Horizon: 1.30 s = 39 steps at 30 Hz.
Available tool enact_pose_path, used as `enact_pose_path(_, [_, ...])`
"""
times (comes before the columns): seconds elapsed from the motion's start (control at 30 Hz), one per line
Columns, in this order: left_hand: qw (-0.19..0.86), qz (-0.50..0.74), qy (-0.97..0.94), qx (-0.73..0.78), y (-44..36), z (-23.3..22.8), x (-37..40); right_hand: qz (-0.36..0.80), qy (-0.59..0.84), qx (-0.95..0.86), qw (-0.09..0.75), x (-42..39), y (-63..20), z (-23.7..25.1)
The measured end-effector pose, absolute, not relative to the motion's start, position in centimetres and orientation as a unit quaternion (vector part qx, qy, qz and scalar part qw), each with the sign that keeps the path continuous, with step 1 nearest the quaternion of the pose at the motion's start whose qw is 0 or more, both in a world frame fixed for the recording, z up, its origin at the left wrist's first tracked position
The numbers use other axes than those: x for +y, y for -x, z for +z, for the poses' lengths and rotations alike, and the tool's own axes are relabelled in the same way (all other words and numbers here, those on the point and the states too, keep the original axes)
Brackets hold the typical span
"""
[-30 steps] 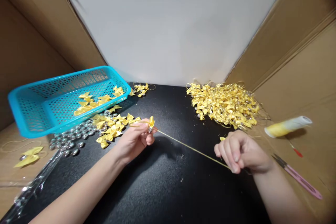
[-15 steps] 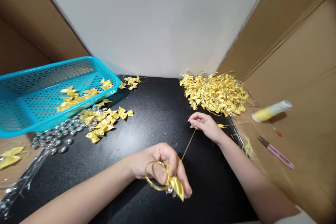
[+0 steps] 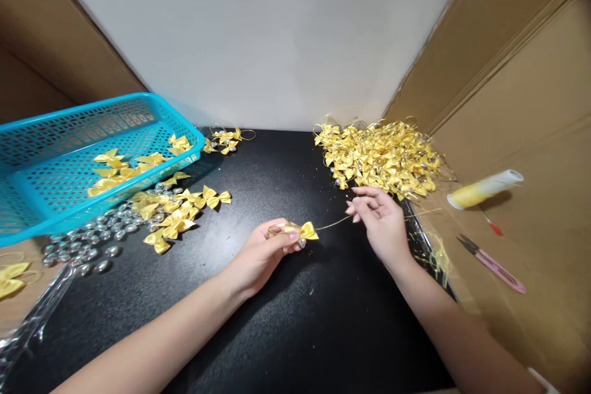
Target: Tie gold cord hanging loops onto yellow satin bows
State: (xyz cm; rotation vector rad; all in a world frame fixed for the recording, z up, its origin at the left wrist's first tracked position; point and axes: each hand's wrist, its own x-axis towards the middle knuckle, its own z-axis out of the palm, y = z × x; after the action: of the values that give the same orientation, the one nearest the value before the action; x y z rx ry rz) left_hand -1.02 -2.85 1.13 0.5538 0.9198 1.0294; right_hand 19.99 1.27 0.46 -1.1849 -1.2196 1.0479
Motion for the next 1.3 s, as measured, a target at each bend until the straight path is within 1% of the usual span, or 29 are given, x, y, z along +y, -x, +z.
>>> enact_pose_path(0.07, [0.714,0.472,-0.273,0.439,1.0,1.0,-2.9,0.442,0.487,-0.545,0.52,-0.5,-18.9,1.3])
enact_pose_path(0.13, [0.697,0.476,-0.291,0.451,0.9,0.9,-2.9,0.437,0.471,-0.6,0.477,-2.1,-17.8,1.7])
enact_pose_path(0.2, [0.683,0.481,-0.305,0.457,0.8,0.8,-3.0,0.405,0.456,-0.659,0.441,-3.3,-16.9,1.6])
enact_pose_path(0.27, [0.673,0.487,-0.313,0.46,0.8,0.7,-3.1,0.365,0.454,-0.693,0.425,-4.0,-16.5,1.3])
enact_pose_path(0.4, [0.668,0.493,-0.31,0.464,0.7,0.7,-3.3,0.321,0.459,-0.711,0.425,-4.0,-16.4,0.9])
enact_pose_path(0.63, [0.667,0.499,-0.298,0.465,0.9,0.6,-3.4,0.299,0.456,-0.718,0.433,-3.5,-16.4,1.0])
enact_pose_path(1.03, [0.678,0.474,-0.314,0.465,0.9,0.5,-3.6,0.29,0.442,-0.736,0.423,-3.4,-16.6,1.1])
enact_pose_path(1.3, [0.692,0.472,-0.323,0.44,0.9,0.3,-3.6,0.306,0.446,-0.729,0.419,-3.6,-16.5,0.9])
